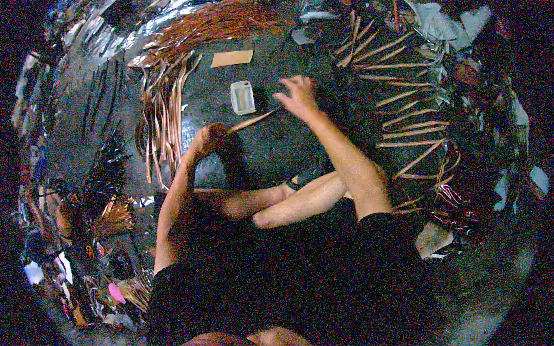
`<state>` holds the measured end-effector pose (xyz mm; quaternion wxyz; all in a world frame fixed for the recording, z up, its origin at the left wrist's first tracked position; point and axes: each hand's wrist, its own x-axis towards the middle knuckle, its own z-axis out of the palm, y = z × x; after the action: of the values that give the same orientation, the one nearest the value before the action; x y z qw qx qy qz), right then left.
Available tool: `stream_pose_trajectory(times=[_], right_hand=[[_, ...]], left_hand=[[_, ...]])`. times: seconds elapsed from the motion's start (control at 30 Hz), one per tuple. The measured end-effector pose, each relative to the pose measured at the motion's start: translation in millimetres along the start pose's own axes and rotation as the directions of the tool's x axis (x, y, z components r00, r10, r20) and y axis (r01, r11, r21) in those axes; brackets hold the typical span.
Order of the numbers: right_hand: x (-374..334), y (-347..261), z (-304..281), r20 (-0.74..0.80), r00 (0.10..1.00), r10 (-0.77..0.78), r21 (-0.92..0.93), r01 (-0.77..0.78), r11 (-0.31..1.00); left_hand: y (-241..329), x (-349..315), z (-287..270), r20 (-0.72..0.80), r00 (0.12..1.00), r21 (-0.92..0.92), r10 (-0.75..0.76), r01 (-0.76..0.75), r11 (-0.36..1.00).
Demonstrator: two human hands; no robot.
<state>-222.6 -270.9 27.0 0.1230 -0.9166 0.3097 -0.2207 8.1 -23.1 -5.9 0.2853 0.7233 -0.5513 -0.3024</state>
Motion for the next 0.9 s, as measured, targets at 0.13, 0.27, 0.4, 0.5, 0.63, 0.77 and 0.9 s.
stream_pose_trajectory(times=[0.13,0.27,0.4,0.5,0.63,0.77,0.9], right_hand=[[-0.7,-70.4,30.4,0.218,0.972,-0.087,-0.01,0.091,0.996],[10.2,-99.5,36.1,0.304,0.953,-0.005,-0.087,0.033,0.996],[8.2,-105.5,40.4,0.154,0.986,-0.06,-0.011,0.062,0.998],[0.0,-93.7,43.4,0.217,0.976,0.01,0.109,-0.034,0.993],[-13.3,-36.3,17.9,-0.057,0.984,0.168,0.449,-0.124,0.885],[-55.7,17.3,-26.2,0.378,0.656,0.653,0.587,-0.716,0.379],[-68.8,20.4,-40.0,0.409,0.68,0.609,0.605,-0.702,0.377]], left_hand=[[10.9,-1.9,-3.8,-0.037,0.999,-0.064,-0.03,0.028,0.998],[9.2,-3.4,-2.9,-0.043,0.999,-0.057,-0.001,-0.001,0.998],[-4.3,-1.5,4.9,-0.076,0.997,-0.038,-0.005,0.002,0.999],[-13.8,1.8,10.1,-0.083,0.997,-0.175,0.01,-0.024,0.984],[-12.5,0.6,10.7,-0.082,0.994,-0.233,-0.067,0.046,0.971],[0.6,-3.1,3.3,-0.127,0.991,0.009,0.032,-0.032,0.999],[10.4,-8.0,-2.4,-0.186,0.973,-0.022,0.138,-0.144,0.989]])
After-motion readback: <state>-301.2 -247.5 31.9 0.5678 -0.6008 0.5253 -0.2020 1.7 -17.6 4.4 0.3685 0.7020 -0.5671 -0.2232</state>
